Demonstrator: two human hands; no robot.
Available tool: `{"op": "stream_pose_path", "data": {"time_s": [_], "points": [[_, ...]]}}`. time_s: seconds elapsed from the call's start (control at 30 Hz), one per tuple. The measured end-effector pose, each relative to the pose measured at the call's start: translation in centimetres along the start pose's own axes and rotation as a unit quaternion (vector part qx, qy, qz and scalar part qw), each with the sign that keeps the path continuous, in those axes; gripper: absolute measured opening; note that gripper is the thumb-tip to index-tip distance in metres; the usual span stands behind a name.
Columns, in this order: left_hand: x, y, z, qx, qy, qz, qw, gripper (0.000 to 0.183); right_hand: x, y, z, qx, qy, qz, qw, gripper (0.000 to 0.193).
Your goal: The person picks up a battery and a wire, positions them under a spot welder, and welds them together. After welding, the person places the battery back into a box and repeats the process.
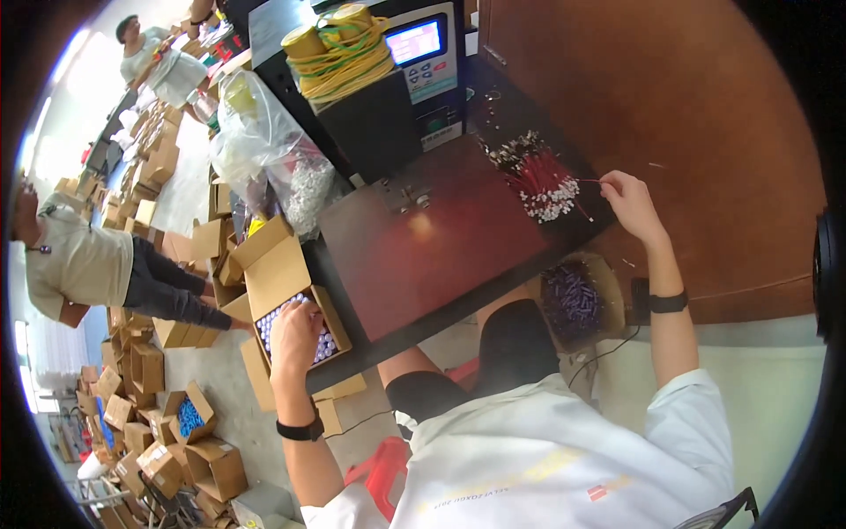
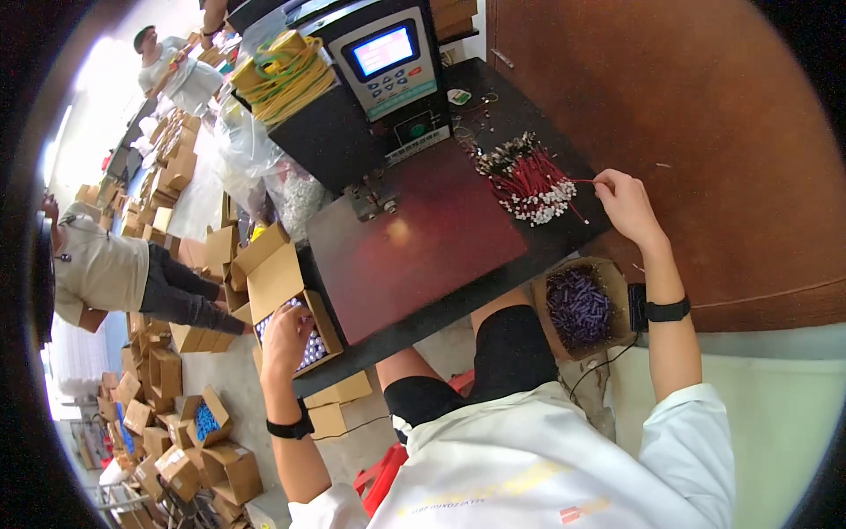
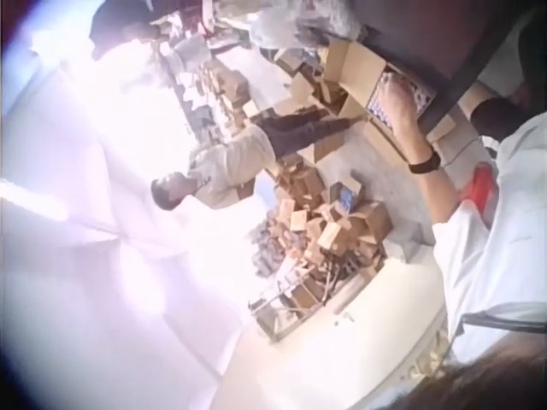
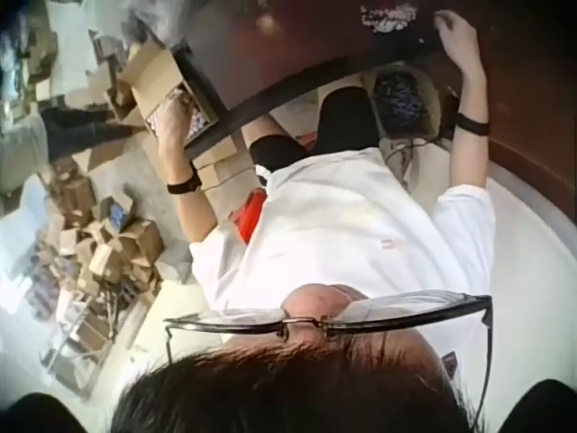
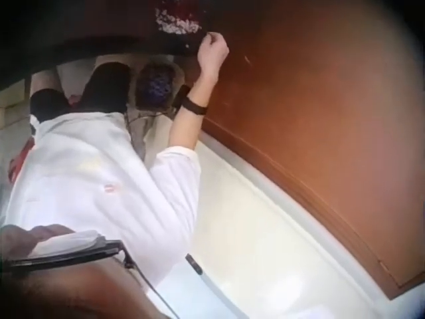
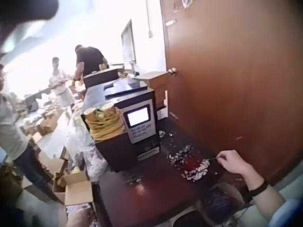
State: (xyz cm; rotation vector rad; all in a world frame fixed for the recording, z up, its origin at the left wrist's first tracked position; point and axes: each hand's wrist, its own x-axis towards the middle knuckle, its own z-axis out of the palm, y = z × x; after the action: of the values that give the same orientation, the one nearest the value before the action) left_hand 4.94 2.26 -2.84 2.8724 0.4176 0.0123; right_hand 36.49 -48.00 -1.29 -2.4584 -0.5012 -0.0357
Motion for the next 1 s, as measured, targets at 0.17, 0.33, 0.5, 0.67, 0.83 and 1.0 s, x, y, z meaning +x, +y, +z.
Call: {"op": "stream_pose_path", "data": {"time_s": [0.17,0.33,0.5,0.67,0.83,1.0], "points": [[-0.4,2.2,-4.0,-0.031,0.096,-0.021,0.995,0.015,0.4,0.3,-1.4,0.076,0.015,0.057,0.995,0.018],[1.4,7.0,-6.5,-0.186,0.155,0.0,0.97,0.012,0.6,-2.3,-2.0,0.135,0.024,0.054,0.989,0.017],[4.2,11.3,-3.6,-0.277,0.187,0.046,0.941,0.012,0.1,-7.7,0.3,0.264,-0.047,-0.02,0.963,0.016],[5.6,13.4,-1.2,-0.303,0.222,0.041,0.926,0.015,-0.3,-11.8,3.5,0.269,-0.18,-0.096,0.941,0.016],[5.1,12.2,0.6,-0.333,0.209,0.017,0.92,0.021,0.9,-13.1,5.9,0.343,-0.216,-0.081,0.91,0.018],[6.3,13.7,0.0,-0.245,0.205,0.034,0.947,0.022,2.7,-13.6,7.8,0.352,-0.231,-0.089,0.903,0.016]]}}
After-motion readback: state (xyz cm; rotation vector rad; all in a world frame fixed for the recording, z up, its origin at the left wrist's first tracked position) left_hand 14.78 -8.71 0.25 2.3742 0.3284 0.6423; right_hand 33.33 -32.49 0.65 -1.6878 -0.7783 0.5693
